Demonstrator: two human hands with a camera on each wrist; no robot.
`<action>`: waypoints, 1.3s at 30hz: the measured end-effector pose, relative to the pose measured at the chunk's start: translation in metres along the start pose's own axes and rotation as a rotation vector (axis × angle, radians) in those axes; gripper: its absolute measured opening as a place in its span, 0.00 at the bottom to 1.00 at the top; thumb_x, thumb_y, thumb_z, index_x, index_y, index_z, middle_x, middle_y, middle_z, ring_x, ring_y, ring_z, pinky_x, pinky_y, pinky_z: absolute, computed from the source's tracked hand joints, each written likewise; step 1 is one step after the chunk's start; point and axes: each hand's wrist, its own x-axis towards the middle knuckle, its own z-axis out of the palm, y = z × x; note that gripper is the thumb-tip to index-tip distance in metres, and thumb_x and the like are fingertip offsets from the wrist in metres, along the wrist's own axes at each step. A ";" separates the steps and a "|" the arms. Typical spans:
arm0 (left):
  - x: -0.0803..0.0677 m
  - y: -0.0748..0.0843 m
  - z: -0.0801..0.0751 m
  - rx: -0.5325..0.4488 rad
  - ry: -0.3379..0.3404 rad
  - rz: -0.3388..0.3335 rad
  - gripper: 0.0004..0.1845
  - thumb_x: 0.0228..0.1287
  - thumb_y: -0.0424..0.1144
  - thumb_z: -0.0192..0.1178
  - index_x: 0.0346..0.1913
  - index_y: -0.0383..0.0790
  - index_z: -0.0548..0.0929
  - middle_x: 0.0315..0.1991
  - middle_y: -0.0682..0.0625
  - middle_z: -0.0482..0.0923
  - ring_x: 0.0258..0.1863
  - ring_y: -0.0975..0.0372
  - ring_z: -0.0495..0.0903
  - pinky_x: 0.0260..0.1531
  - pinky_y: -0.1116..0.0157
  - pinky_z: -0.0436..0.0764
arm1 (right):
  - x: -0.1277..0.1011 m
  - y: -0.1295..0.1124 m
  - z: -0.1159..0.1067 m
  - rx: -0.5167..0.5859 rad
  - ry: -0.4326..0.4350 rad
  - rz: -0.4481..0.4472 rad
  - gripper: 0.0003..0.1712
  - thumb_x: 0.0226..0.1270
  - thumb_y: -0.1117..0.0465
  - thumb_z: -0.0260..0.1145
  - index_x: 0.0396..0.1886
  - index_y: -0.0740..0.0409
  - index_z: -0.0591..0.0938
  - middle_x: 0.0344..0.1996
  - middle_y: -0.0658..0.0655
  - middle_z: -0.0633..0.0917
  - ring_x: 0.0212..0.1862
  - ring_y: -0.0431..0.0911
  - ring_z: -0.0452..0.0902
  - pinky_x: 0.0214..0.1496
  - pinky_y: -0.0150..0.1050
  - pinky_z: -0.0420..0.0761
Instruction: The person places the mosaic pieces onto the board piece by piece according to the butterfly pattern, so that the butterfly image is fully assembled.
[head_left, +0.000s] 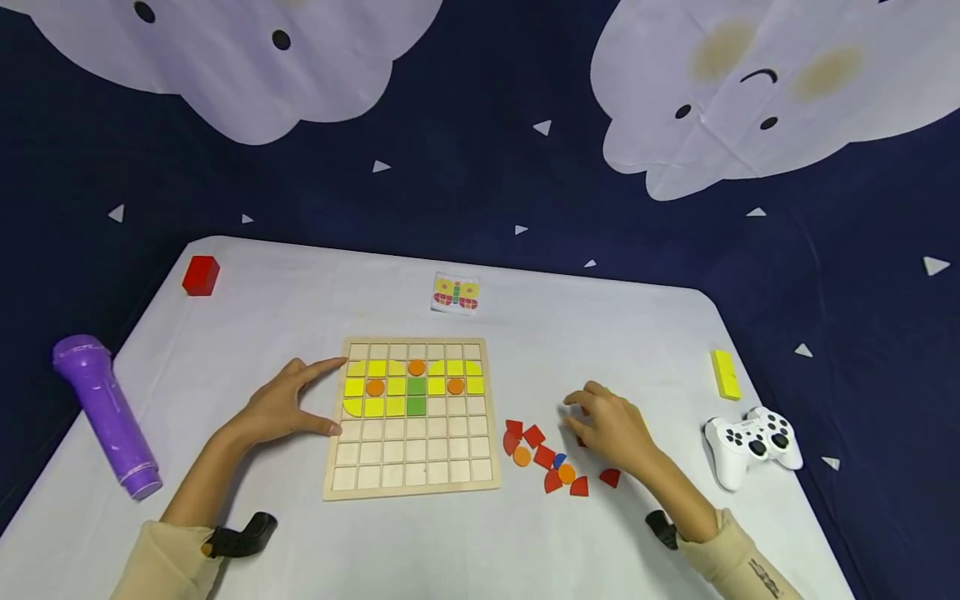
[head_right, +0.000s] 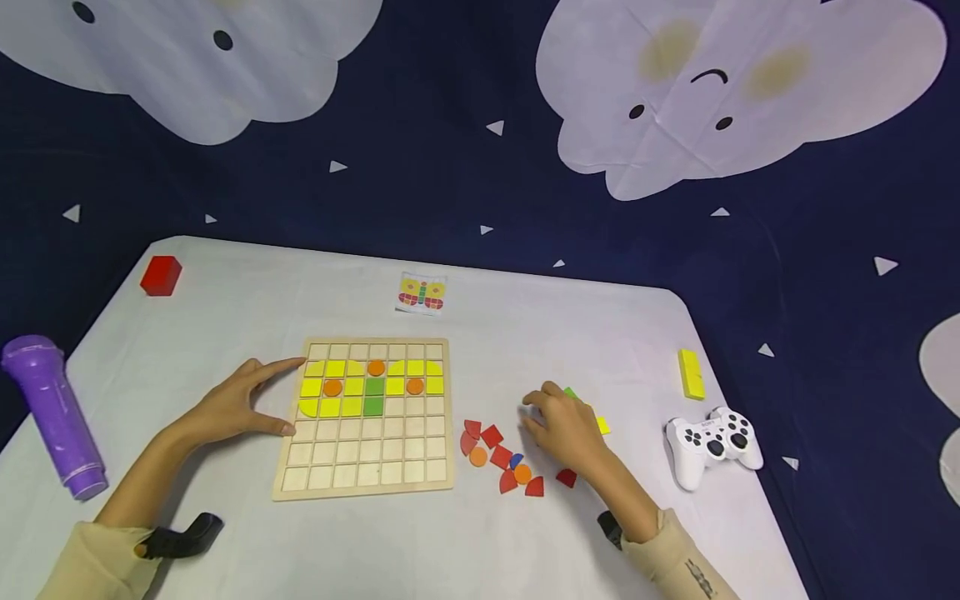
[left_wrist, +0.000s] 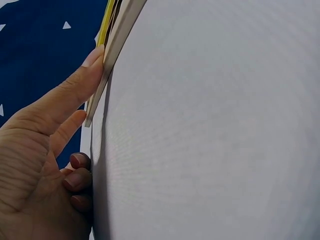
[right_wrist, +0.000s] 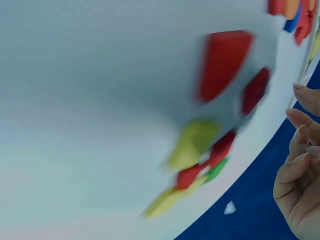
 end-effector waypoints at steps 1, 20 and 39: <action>0.000 0.000 0.000 0.003 0.000 0.000 0.58 0.34 0.55 0.82 0.74 0.49 0.66 0.38 0.44 0.64 0.34 0.56 0.64 0.30 0.61 0.64 | -0.006 0.005 -0.002 -0.004 0.001 0.013 0.13 0.55 0.61 0.76 0.40 0.60 0.88 0.26 0.50 0.74 0.25 0.39 0.65 0.27 0.33 0.67; -0.004 -0.004 -0.003 0.019 0.011 -0.002 0.58 0.34 0.56 0.81 0.74 0.48 0.66 0.37 0.44 0.64 0.34 0.56 0.64 0.31 0.60 0.64 | -0.058 0.046 -0.009 -0.055 0.014 0.165 0.17 0.46 0.58 0.81 0.37 0.57 0.88 0.26 0.48 0.73 0.26 0.39 0.66 0.26 0.34 0.65; -0.001 0.000 -0.001 0.013 0.000 0.008 0.58 0.34 0.56 0.81 0.74 0.48 0.66 0.38 0.44 0.64 0.34 0.56 0.64 0.31 0.61 0.64 | -0.059 0.045 -0.006 -0.030 0.020 0.232 0.10 0.49 0.58 0.76 0.29 0.59 0.87 0.22 0.48 0.70 0.24 0.40 0.64 0.25 0.35 0.62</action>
